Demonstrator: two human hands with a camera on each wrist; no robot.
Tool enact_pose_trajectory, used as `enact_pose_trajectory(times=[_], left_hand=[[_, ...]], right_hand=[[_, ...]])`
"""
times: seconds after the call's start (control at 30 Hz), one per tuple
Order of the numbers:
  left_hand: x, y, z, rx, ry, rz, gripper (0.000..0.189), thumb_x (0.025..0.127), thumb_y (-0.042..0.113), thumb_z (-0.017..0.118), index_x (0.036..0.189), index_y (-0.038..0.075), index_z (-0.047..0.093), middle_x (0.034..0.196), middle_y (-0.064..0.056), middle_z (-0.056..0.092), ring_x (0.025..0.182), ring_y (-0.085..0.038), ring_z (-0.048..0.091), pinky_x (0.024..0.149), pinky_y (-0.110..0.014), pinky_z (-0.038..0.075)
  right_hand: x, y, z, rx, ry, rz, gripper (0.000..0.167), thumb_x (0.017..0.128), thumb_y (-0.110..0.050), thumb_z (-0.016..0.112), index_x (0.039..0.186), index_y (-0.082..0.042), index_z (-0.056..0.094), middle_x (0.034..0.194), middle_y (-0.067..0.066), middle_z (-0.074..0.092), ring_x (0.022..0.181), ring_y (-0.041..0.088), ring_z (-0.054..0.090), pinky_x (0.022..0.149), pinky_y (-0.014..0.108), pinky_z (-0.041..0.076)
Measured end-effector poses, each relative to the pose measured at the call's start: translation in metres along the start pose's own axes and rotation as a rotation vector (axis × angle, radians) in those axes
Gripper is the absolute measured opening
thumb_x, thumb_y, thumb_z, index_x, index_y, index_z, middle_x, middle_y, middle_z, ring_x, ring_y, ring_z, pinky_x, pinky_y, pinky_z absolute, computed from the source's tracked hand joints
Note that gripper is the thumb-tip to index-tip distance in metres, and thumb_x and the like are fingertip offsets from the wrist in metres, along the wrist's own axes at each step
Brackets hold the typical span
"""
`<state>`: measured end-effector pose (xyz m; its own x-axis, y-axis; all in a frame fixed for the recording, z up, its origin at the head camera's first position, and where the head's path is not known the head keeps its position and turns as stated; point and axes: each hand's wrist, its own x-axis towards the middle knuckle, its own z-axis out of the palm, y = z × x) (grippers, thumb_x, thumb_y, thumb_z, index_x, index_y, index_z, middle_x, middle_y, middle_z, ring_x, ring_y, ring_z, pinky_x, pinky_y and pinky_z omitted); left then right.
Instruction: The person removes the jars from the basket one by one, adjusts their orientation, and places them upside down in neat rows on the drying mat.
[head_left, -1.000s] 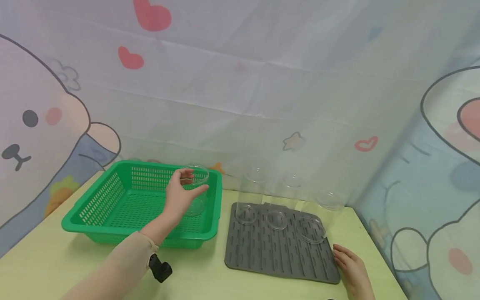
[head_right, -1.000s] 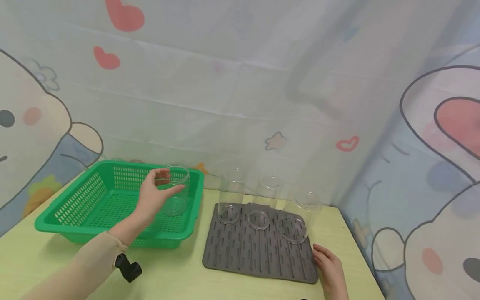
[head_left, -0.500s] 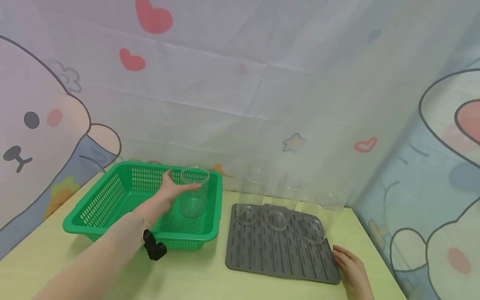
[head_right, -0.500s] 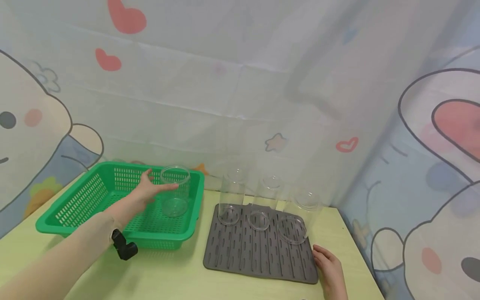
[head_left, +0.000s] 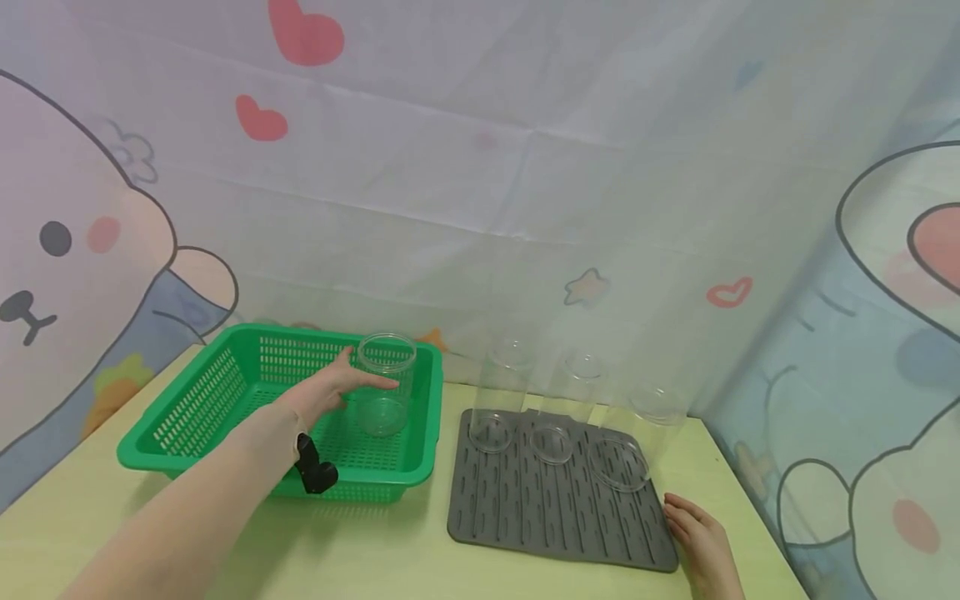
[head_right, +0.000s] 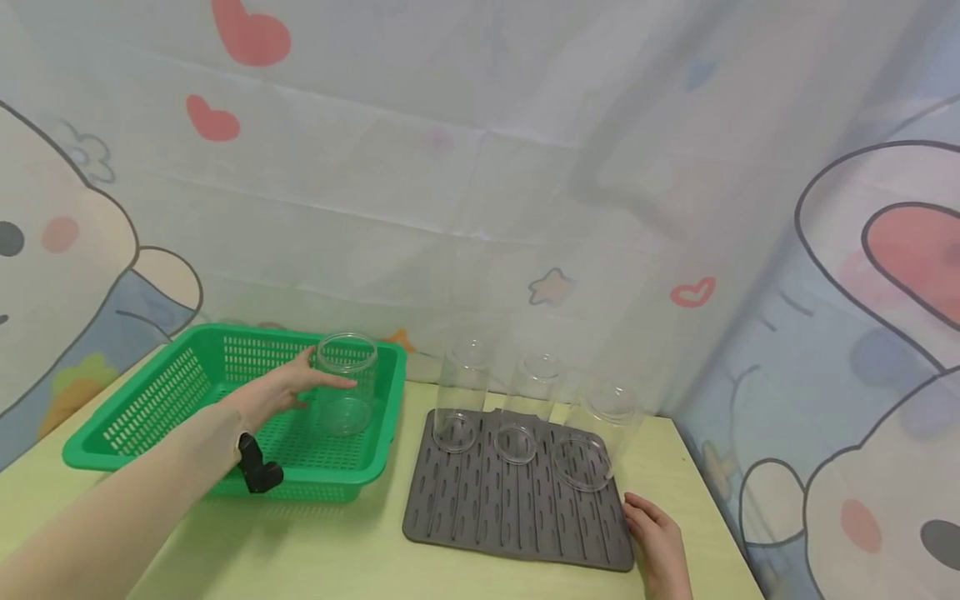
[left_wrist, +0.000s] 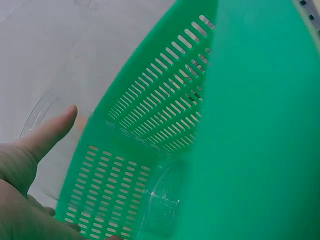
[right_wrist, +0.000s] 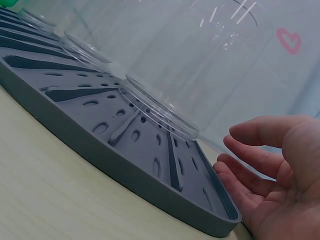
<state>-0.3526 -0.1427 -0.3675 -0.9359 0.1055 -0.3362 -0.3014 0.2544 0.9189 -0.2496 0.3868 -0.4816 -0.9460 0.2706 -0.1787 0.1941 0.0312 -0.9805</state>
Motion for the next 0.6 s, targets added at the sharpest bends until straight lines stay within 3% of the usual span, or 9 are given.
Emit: enact_pose_trajectory(times=[0.17, 0.33, 0.4, 0.6], left_hand=[[0.0031, 0.0026, 0.002, 0.002, -0.023, 0.049, 0.114, 0.085, 0.012, 0.075, 0.156, 0.013, -0.014, 0.161, -0.025, -0.008, 0.147, -0.049, 0.001, 0.115, -0.067, 0.017], [0.0012, 0.0042, 0.0037, 0.014, -0.036, 0.066, 0.109, 0.087, 0.012, 0.073, 0.157, 0.013, -0.012, 0.161, -0.025, -0.008, 0.147, -0.049, 0.003, 0.115, -0.067, 0.019], [0.0013, 0.0034, 0.0032, 0.021, -0.032, 0.065, 0.116, 0.083, 0.021, 0.079, 0.157, 0.012, -0.01, 0.161, -0.025, -0.008, 0.147, -0.048, 0.005, 0.115, -0.066, 0.021], [0.0007, 0.0005, 0.0029, 0.042, -0.02, 0.077, 0.11, 0.085, 0.023, 0.077, 0.157, 0.01, -0.005, 0.161, -0.026, -0.006, 0.146, -0.049, 0.008, 0.114, -0.065, 0.022]], right_hand=[[-0.0007, 0.0005, -0.0004, 0.024, 0.007, -0.001, 0.024, 0.097, -0.015, 0.059, 0.12, -0.01, 0.066, 0.096, -0.023, 0.064, 0.085, -0.01, 0.058, 0.081, 0.011, 0.049], [-0.0011, 0.0018, -0.0006, 0.025, 0.006, -0.01, 0.016, 0.097, -0.015, 0.06, 0.109, -0.02, 0.068, 0.096, -0.023, 0.064, 0.087, -0.01, 0.058, 0.081, 0.011, 0.049], [-0.0011, 0.0021, -0.0006, 0.018, 0.004, -0.011, 0.018, 0.097, -0.016, 0.06, 0.113, -0.018, 0.067, 0.097, -0.024, 0.062, 0.087, -0.011, 0.058, 0.081, 0.01, 0.048], [-0.0018, 0.0023, -0.0006, 0.03, 0.011, -0.013, 0.018, 0.097, -0.015, 0.06, 0.112, -0.016, 0.068, 0.097, -0.022, 0.063, 0.087, -0.01, 0.058, 0.082, 0.01, 0.048]])
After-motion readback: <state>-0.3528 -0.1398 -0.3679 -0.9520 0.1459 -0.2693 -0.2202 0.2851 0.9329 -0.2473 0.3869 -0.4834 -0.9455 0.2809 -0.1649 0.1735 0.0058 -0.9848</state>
